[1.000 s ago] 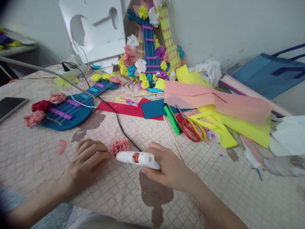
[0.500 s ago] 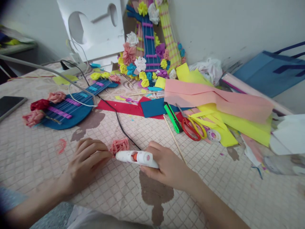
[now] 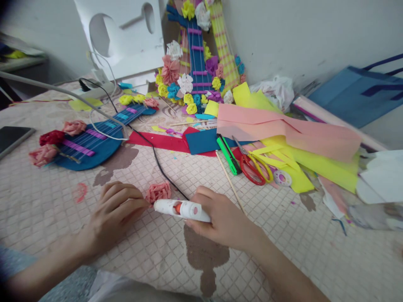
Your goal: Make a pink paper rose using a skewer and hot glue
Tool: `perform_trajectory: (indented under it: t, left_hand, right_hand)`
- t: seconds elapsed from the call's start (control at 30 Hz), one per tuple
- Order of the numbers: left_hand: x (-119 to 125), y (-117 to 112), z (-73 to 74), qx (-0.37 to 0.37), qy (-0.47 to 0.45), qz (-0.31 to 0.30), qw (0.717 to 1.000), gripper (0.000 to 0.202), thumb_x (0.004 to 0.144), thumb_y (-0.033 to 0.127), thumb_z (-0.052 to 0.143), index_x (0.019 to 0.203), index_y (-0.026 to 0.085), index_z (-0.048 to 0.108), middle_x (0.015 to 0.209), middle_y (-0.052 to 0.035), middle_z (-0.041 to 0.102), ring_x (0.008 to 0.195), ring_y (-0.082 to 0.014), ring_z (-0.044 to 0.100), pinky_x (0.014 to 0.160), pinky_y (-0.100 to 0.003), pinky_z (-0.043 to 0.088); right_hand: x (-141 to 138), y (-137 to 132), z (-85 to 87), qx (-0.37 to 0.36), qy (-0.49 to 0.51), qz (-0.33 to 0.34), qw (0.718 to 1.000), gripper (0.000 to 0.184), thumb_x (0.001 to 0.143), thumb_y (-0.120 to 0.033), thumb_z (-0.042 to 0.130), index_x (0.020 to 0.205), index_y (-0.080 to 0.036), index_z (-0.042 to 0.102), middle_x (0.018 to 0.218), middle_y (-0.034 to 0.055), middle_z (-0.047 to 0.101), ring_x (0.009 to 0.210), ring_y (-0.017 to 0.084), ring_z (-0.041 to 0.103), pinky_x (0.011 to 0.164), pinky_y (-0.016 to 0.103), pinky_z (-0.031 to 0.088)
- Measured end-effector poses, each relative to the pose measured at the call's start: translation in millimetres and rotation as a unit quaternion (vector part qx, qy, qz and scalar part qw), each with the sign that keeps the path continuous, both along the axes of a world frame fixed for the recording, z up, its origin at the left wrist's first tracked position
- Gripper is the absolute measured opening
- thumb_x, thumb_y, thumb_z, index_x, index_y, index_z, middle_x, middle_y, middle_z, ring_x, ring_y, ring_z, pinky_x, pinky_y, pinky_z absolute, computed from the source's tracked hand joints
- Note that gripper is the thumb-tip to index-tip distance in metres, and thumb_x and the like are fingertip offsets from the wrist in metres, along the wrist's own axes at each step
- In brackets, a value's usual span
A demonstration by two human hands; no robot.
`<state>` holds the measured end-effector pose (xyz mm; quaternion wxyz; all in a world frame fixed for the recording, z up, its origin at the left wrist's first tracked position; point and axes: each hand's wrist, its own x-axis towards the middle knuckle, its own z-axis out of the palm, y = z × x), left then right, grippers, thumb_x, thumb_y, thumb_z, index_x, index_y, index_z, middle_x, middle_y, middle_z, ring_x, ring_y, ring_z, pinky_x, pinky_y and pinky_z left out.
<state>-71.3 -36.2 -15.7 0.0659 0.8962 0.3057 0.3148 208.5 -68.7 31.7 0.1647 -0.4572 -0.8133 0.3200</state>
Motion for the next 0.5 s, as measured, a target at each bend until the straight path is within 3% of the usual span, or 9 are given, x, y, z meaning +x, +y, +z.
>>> perform_trajectory:
  t: [0.13,0.5]
  left_hand:
    - [-0.8,-0.4,-0.5,-0.005,0.002,-0.008,1.000,0.010,0.091,0.012,0.055,0.096,0.019,0.060,0.092,-0.0024,0.063,0.091,-0.0186,0.053,0.084,-0.040,0.036]
    - [-0.6,-1.4,3.2,-0.007,0.019,-0.019,1.000,0.014,0.092,0.009,0.052,0.098,0.019,0.059,0.095,-0.0035,0.061,0.091,-0.0193,0.051,0.085,-0.040,0.033]
  right_hand:
    - [3.5,-0.6,0.8,-0.004,0.010,0.013,1.000,0.011,0.084,-0.028,0.062,0.091,-0.023,0.055,0.086,-0.0007,0.054,0.075,0.013,0.053,0.063,0.025,0.039]
    - [16.4,2.5,3.9,0.004,0.046,0.022,0.999,0.015,0.084,-0.032,0.064,0.085,-0.022,0.053,0.080,-0.0024,0.054,0.070,0.012,0.051,0.060,0.024,0.036]
